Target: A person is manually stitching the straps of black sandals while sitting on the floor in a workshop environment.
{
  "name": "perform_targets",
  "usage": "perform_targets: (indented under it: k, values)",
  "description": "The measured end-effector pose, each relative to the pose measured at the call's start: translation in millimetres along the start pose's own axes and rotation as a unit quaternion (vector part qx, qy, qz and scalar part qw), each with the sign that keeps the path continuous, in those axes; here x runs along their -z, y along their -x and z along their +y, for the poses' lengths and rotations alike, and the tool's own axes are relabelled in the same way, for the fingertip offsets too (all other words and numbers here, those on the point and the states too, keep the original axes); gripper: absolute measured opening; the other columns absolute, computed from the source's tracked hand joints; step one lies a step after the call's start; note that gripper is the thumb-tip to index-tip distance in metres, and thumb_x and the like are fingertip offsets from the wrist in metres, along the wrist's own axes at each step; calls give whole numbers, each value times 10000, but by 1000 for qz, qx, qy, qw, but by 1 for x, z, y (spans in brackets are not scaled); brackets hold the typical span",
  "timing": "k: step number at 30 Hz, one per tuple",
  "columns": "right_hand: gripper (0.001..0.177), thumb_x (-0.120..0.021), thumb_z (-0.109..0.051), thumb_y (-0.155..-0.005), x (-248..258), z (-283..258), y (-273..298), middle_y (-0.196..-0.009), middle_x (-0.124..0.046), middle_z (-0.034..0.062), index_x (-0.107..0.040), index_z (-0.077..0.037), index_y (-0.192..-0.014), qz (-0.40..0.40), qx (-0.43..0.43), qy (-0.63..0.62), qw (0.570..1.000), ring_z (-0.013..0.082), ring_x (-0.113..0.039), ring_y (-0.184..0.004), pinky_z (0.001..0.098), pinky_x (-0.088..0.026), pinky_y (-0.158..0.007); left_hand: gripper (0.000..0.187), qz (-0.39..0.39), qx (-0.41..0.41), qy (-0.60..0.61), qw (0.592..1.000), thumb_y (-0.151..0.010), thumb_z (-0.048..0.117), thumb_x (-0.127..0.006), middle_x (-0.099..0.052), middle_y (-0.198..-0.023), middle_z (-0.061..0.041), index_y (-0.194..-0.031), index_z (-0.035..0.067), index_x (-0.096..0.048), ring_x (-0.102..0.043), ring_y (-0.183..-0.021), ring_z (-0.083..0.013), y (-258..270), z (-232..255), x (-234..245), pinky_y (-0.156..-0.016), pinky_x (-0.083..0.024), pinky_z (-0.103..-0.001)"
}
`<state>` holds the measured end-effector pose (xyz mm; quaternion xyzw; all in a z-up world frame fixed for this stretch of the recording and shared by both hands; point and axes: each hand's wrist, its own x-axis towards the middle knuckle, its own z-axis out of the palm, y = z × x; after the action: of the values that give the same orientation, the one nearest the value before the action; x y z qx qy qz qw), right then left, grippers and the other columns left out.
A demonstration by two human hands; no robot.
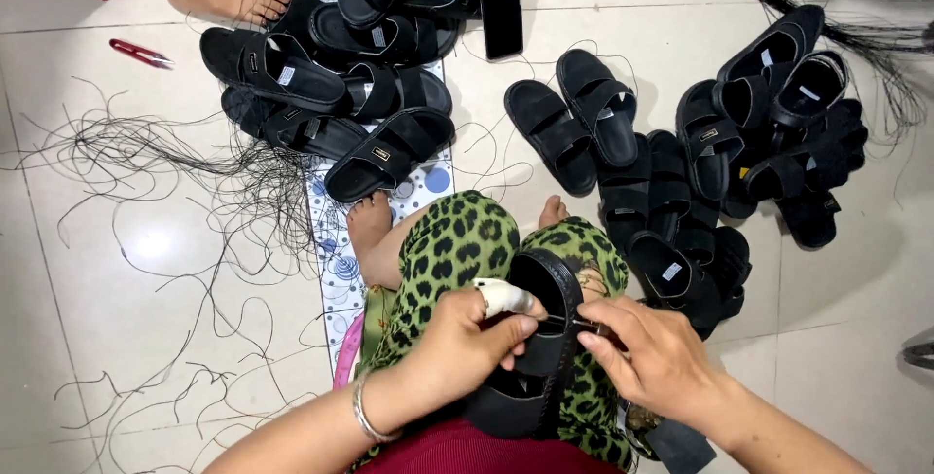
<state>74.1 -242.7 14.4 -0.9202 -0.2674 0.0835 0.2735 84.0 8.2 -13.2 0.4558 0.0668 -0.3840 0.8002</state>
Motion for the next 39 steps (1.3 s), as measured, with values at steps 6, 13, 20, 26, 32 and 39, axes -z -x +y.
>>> perform_targets:
  k: [6,13,20,26,32,39]
  values:
    - [347,-788,-112,-795,5,-21,-8,-988,-763,115,-638,-2,-1088,39,-4,15,999,215,-754,-744,297,-594,-603,481,60,-76,-356,929,-880,26,-616,-640,-713,-25,-1350,26,-513,-624,-553,-173,3,25,-14,-530,-514,-296]
    - [417,-630,-279,-856,54,14,38,-728,-637,-10,-575,-264,-1269,-196,-45,218,955,64,-584,-453,196,-488,-333,466,-119,-261,-506,814,-765,-90,-579,-617,-936,-171,-1225,-50,-516,-625,-739,-311,-3,41,-4,-664,-551,-386]
    - [389,-679,-207,-819,63,37,77,-1154,-841,-39,-739,-249,-1200,-50,-248,-111,961,58,-822,-763,183,-706,-624,568,12,-226,-394,891,-902,-28,-620,-624,-762,-8,-1441,-10,-442,-612,-581,-157,0,45,-6,-547,-500,-270]
    - [511,-726,-67,-751,29,-7,9,-897,-697,-25,-742,-228,-1235,-79,-67,-34,994,112,-624,-581,259,-510,-497,441,118,-334,-376,856,-911,-77,-639,-702,-928,-132,-1331,-104,-507,-682,-697,-203,32,7,-31,-612,-572,-280]
    - [594,-710,-79,-723,33,-2,9,-907,-663,-28,-720,-305,-1273,-103,-25,71,992,108,-576,-522,270,-500,-449,467,158,-352,-400,831,-899,-77,-648,-702,-946,-129,-1335,-119,-486,-681,-695,-179,26,-10,-33,-629,-579,-276]
    - [823,-745,-112,-573,40,-24,-1,-957,-603,36,-604,-231,-1375,-159,17,206,965,174,-644,-562,313,-538,-450,503,168,-321,-367,857,-880,-55,-650,-697,-889,-92,-1349,-107,-475,-685,-684,-152,20,-26,-36,-604,-575,-252]
